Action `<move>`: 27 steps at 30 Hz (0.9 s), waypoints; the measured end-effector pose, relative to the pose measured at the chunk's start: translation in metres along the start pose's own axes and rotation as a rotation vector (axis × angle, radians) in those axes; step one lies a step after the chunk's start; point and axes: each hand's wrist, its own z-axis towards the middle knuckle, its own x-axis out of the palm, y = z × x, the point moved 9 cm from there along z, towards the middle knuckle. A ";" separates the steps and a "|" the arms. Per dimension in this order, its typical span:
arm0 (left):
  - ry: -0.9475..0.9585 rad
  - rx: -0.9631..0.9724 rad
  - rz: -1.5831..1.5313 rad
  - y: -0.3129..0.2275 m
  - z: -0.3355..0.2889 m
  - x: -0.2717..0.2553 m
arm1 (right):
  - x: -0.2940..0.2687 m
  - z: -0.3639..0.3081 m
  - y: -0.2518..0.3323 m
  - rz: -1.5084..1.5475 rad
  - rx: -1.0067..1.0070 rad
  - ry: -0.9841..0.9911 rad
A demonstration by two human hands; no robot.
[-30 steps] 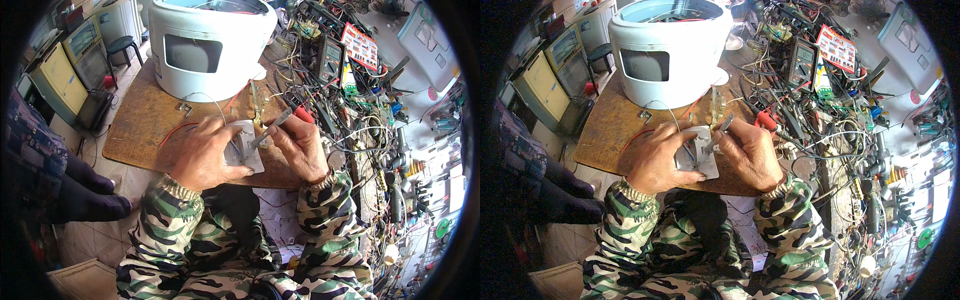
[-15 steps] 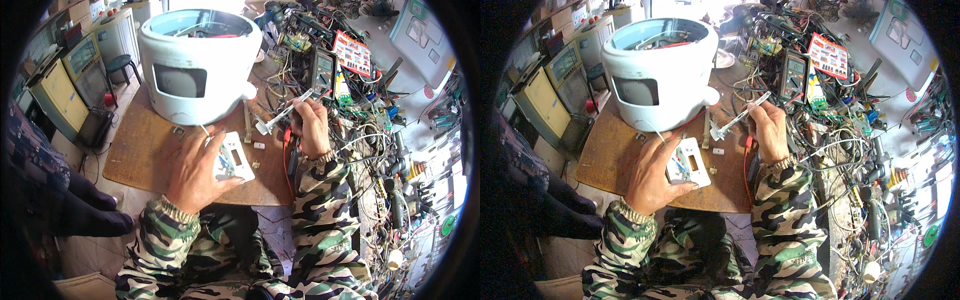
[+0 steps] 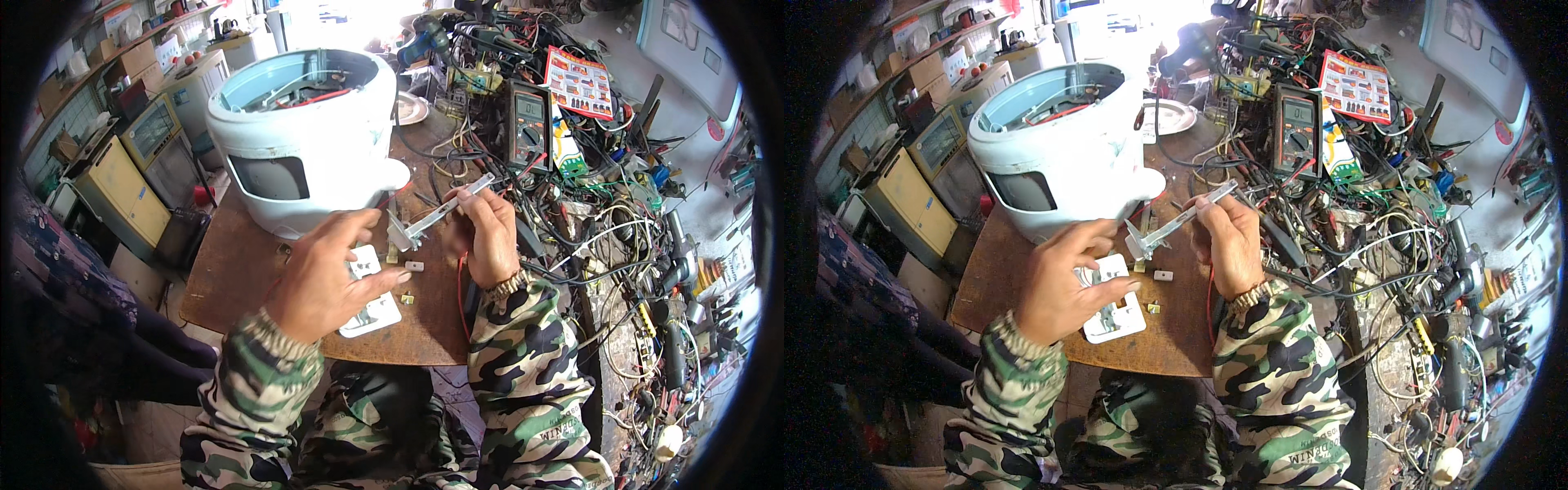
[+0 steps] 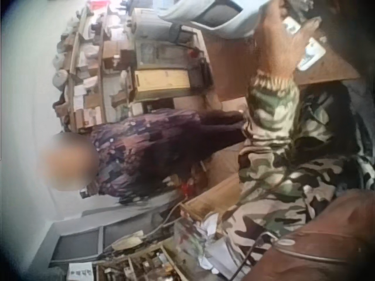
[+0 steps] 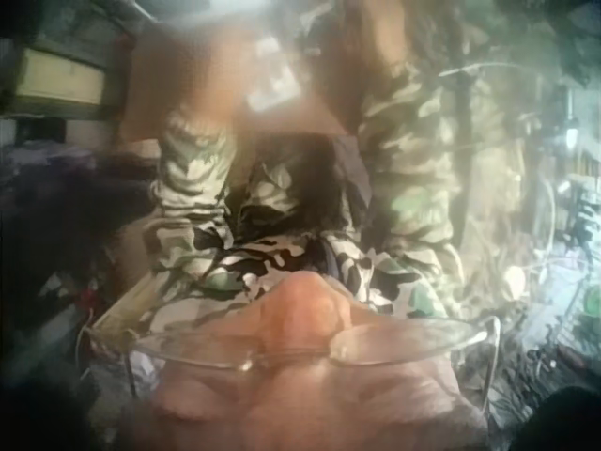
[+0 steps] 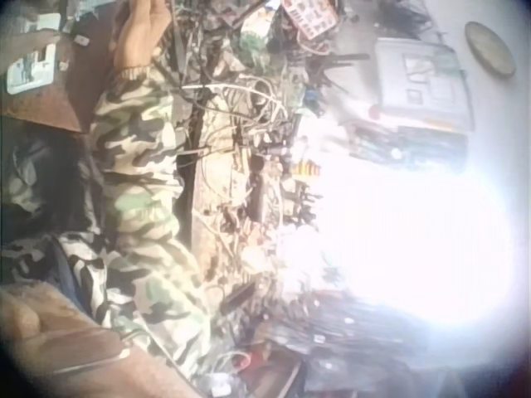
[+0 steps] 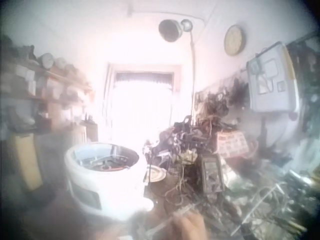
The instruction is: The person sits on the floor and uses a screwdriver to adjust screws on a small white electrical component. They repeatedly tighten and loosen connections while holding the component and wires.
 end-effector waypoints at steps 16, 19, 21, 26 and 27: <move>0.102 -0.090 -0.172 0.038 0.015 0.038 | 0.008 -0.007 0.006 0.049 -0.052 0.034; 0.105 -0.073 -0.200 0.034 0.016 0.037 | 0.011 -0.008 0.007 0.066 -0.041 0.050; 0.106 -0.069 -0.235 0.035 0.017 0.039 | 0.009 -0.009 0.008 0.062 -0.051 0.048; 0.052 -0.055 -0.355 0.039 0.016 0.039 | 0.015 -0.008 0.004 -0.002 -0.078 0.128; 0.058 -0.054 -0.372 0.037 0.016 0.040 | 0.018 -0.009 0.001 -0.016 -0.052 0.155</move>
